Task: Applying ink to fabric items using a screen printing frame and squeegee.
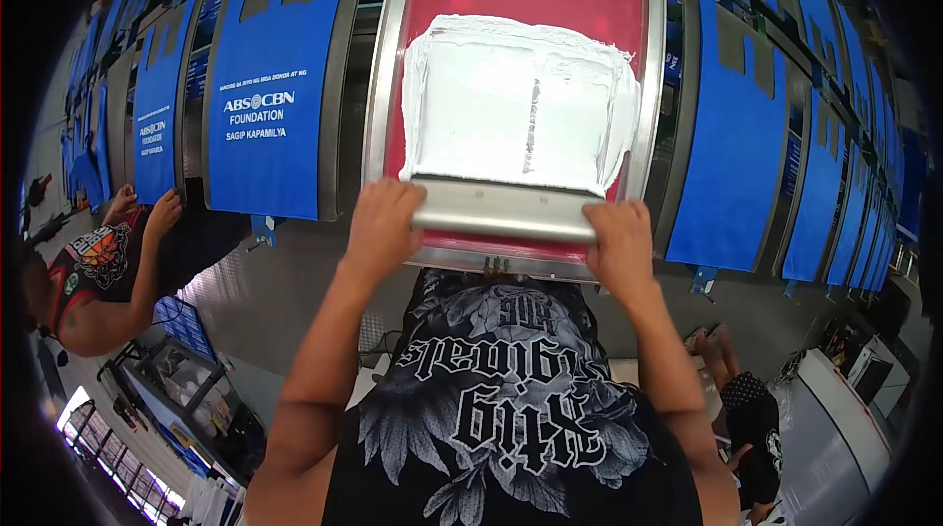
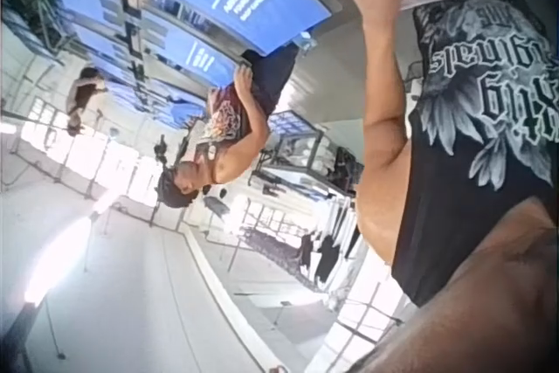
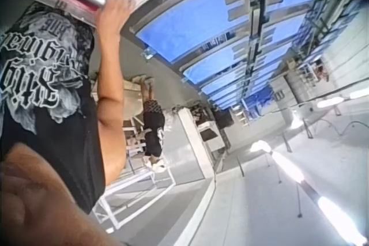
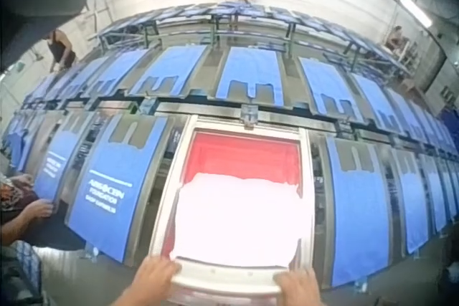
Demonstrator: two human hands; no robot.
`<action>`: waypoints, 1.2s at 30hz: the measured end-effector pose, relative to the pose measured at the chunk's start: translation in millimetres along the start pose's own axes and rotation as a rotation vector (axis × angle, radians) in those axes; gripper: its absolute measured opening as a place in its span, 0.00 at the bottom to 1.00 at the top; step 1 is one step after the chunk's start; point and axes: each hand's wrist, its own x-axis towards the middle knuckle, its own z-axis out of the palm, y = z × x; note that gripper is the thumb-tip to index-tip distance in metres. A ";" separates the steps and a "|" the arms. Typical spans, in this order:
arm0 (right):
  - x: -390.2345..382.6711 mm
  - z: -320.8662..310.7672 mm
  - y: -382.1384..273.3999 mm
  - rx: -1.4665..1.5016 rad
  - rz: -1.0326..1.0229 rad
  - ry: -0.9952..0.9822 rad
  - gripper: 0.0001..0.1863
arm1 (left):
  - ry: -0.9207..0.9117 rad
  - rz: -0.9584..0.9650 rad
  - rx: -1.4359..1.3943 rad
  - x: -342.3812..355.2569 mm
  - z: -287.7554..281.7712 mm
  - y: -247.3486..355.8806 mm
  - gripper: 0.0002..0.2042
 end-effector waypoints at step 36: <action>14.6 19.6 -0.8 -0.022 0.113 -0.078 0.23 | -0.038 -0.043 -0.012 5.6 32.8 -32.0 0.21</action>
